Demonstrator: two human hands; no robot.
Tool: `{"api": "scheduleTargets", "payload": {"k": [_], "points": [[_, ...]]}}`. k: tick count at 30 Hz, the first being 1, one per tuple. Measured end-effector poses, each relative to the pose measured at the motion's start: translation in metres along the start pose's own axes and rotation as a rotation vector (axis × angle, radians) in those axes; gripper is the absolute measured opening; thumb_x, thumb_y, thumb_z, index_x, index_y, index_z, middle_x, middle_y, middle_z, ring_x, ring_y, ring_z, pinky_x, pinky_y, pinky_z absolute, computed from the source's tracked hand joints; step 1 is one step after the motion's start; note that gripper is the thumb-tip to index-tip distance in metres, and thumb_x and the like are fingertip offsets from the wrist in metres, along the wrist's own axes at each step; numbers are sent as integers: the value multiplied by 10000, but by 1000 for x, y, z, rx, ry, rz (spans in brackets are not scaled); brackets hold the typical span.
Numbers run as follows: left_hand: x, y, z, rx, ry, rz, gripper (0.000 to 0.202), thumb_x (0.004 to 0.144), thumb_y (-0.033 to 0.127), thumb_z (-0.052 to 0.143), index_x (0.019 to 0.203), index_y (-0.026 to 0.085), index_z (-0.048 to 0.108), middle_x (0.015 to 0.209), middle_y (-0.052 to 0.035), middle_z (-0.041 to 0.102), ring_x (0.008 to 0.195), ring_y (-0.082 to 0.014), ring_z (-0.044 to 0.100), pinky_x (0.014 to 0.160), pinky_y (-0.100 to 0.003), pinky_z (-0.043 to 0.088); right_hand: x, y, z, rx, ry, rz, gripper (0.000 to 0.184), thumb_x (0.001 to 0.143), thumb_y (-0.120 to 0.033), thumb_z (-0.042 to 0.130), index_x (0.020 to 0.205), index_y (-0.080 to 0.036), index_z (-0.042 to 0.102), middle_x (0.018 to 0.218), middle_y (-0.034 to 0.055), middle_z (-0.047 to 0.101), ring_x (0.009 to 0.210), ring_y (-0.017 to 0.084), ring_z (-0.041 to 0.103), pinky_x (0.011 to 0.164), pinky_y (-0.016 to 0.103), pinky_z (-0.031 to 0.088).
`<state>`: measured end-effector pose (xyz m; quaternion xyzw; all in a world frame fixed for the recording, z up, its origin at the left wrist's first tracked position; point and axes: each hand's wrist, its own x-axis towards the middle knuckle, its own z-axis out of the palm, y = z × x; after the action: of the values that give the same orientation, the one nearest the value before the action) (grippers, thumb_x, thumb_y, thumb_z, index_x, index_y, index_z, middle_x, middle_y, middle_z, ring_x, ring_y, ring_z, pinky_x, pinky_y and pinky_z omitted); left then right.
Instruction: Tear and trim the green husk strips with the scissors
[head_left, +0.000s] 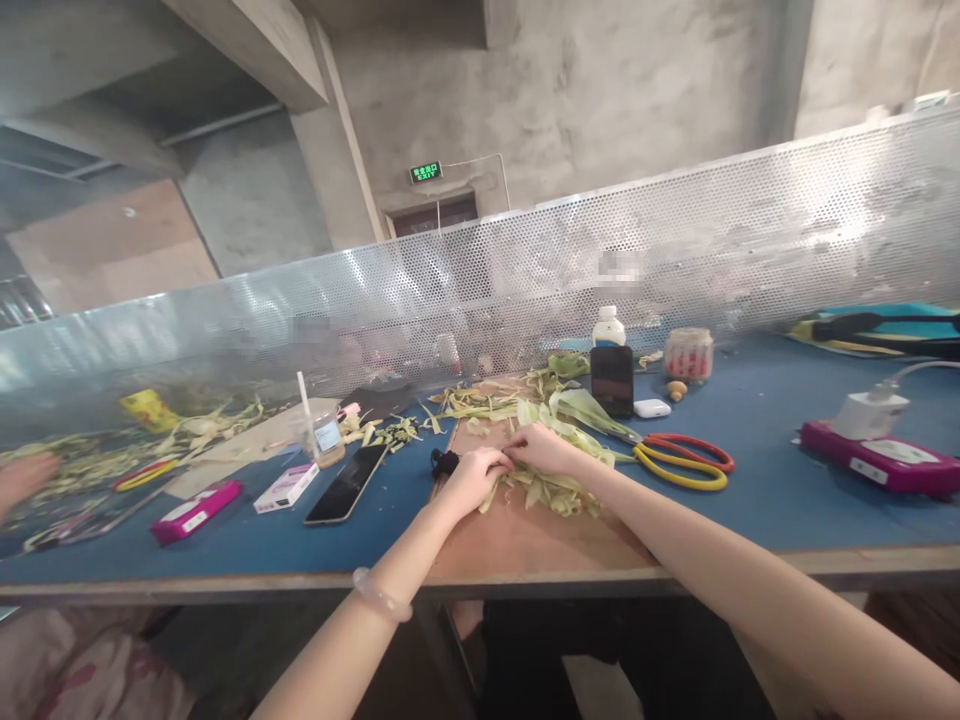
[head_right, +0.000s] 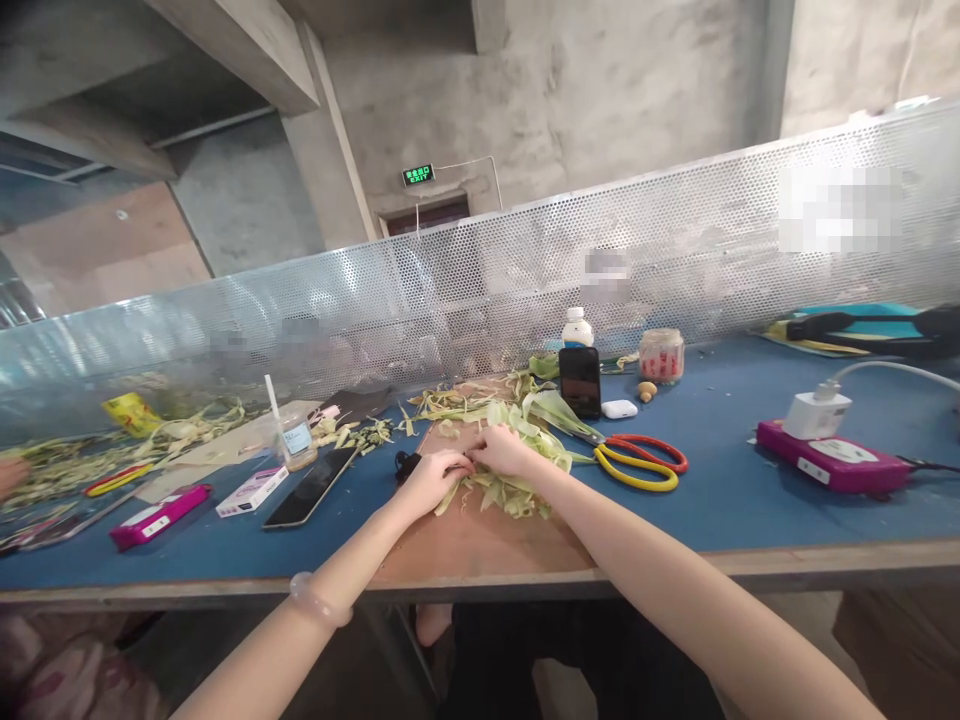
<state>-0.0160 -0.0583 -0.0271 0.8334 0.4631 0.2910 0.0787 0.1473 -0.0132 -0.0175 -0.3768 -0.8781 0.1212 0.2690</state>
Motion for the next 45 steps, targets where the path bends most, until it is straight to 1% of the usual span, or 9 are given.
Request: {"api": "scheduleTargets", "payload": {"k": [5,10,13,16,19,23,28,34,45], "points": [[-2,-1,2,0,26,21,181,755,142,473,807,183,642,887,-37,651,873,-165,569,827,-277,407,2,-1,0,21,30,27,206,749,-266,499,815,-219,688,793,25,658,772,170,539,703,273,395],[-3,0,4,-9,33,21,172,762,155,477,822,179,637,883,-42,653,869,-165,572,824,-271,406,1,-3,-3,1,172,38,255,799,-377,451,866,-281,678,922,22,643,962,234,463,835,393,322],[-3,0,5,2,33,2,182,765,152,473,830,180,640,874,-43,653,861,-169,572,828,-278,403,0,-2,-4,-18,170,20,297,828,-404,401,913,-296,664,918,23,642,949,235,455,843,423,299],[-3,1,5,6,19,-12,191,768,153,468,843,178,641,878,-48,652,861,-174,572,830,-284,402,2,0,-3,-36,194,-29,318,838,-429,385,972,-305,646,930,31,636,933,218,450,845,402,296],[-2,2,5,2,19,-38,186,766,157,474,839,181,643,893,-50,649,868,-177,573,830,-288,405,0,-1,-3,-59,254,-126,317,835,-438,403,930,-290,667,899,45,629,901,197,445,834,364,300],[-2,3,5,8,42,-19,173,763,156,477,800,179,644,878,-46,647,843,-168,576,812,-284,416,-7,-15,-7,-98,417,-258,291,820,-426,447,831,-264,688,860,55,595,868,188,424,816,356,287],[-4,3,6,31,76,53,174,766,152,472,802,177,640,839,-41,649,830,-159,571,799,-278,420,-18,-34,-11,-162,593,-336,256,821,-401,459,850,-239,655,871,64,557,869,195,405,802,351,280],[-5,3,6,62,95,79,194,770,128,457,829,165,638,868,-49,653,824,-161,573,786,-276,422,-24,-37,-11,-186,663,-406,250,832,-364,452,985,-258,619,867,57,565,828,184,415,784,336,297],[-5,-1,10,74,115,114,191,756,113,474,832,170,640,876,-41,655,835,-164,572,799,-292,425,-22,-42,-12,-21,709,-563,228,830,-254,472,998,-189,613,837,65,581,772,163,463,723,329,407]]}}
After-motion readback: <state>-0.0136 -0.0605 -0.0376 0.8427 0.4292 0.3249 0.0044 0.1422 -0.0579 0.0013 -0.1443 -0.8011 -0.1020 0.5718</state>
